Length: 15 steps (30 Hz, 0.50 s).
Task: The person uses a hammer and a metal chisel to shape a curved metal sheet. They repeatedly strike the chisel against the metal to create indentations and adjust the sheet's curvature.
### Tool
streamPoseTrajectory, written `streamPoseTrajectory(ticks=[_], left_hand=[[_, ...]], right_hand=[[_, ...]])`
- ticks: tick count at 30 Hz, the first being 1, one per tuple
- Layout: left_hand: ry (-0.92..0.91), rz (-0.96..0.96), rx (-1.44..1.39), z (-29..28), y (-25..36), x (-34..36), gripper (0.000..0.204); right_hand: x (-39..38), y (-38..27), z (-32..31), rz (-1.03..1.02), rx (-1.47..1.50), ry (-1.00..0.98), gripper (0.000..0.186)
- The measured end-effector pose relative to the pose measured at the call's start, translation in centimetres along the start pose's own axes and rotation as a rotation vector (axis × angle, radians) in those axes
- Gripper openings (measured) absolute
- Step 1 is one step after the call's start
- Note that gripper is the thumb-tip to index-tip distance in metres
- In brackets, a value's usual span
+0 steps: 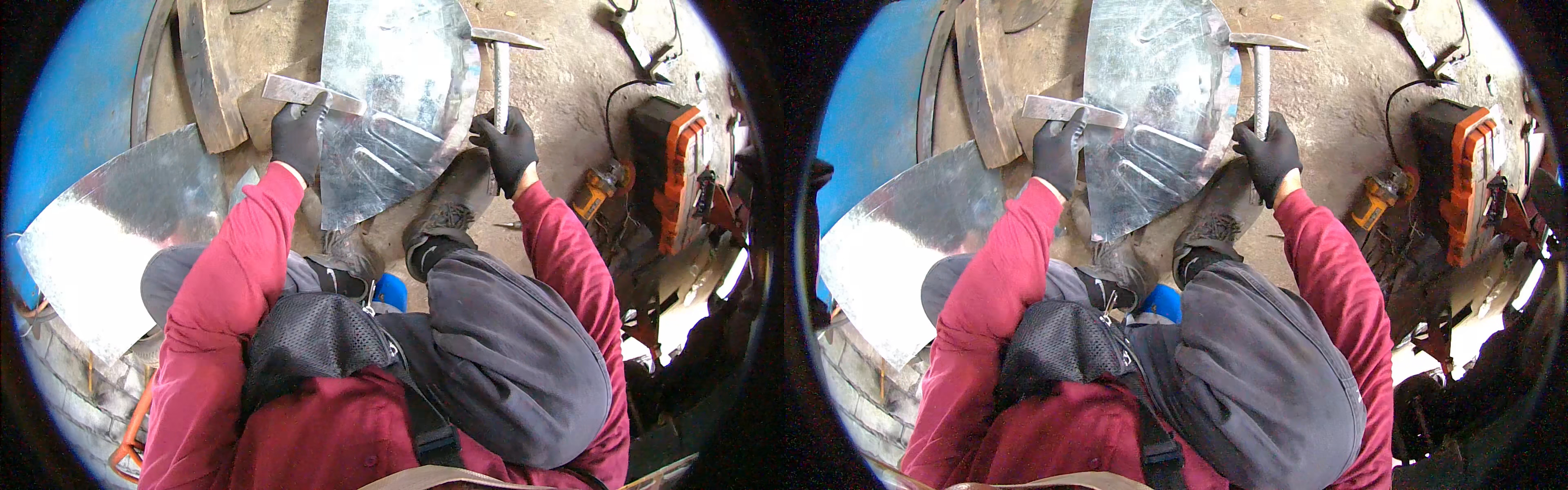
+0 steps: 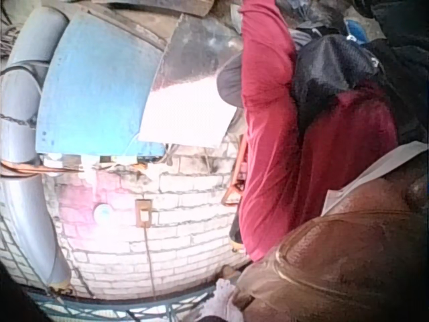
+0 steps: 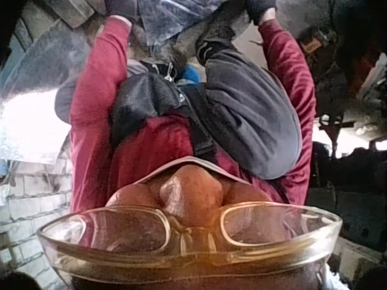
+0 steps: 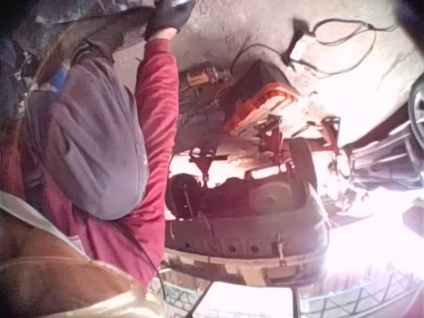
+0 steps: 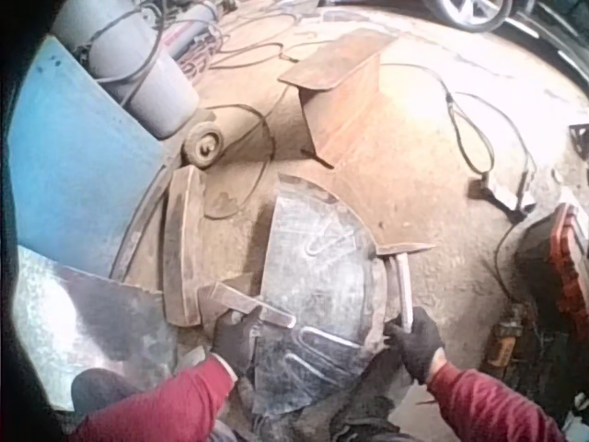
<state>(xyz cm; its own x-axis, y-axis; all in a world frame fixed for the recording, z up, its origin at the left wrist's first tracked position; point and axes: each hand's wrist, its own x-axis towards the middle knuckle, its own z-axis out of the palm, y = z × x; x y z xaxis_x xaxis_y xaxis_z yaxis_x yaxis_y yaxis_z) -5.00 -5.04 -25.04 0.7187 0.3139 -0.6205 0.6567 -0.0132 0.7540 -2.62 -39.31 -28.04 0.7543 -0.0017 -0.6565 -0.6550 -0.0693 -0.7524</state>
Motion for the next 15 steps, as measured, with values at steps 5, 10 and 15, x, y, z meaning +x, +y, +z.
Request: streamPoseTrajectory(ticks=[5,10,15], left_hand=[[0.069,0.219,0.212,0.4,0.4,1.6,0.038],[0.013,0.161,0.305,1.4,2.0,1.7,0.033],[-0.021,0.093,0.056,2.0,1.0,2.1,0.030]], right_hand=[[-0.2,0.0,0.3,-0.044,-0.269,0.050,0.031],[-1.9,-0.5,1.9,0.043,-0.366,0.126,0.030],[0.1,-2.3,0.2,-0.142,-0.548,0.146,0.026]])
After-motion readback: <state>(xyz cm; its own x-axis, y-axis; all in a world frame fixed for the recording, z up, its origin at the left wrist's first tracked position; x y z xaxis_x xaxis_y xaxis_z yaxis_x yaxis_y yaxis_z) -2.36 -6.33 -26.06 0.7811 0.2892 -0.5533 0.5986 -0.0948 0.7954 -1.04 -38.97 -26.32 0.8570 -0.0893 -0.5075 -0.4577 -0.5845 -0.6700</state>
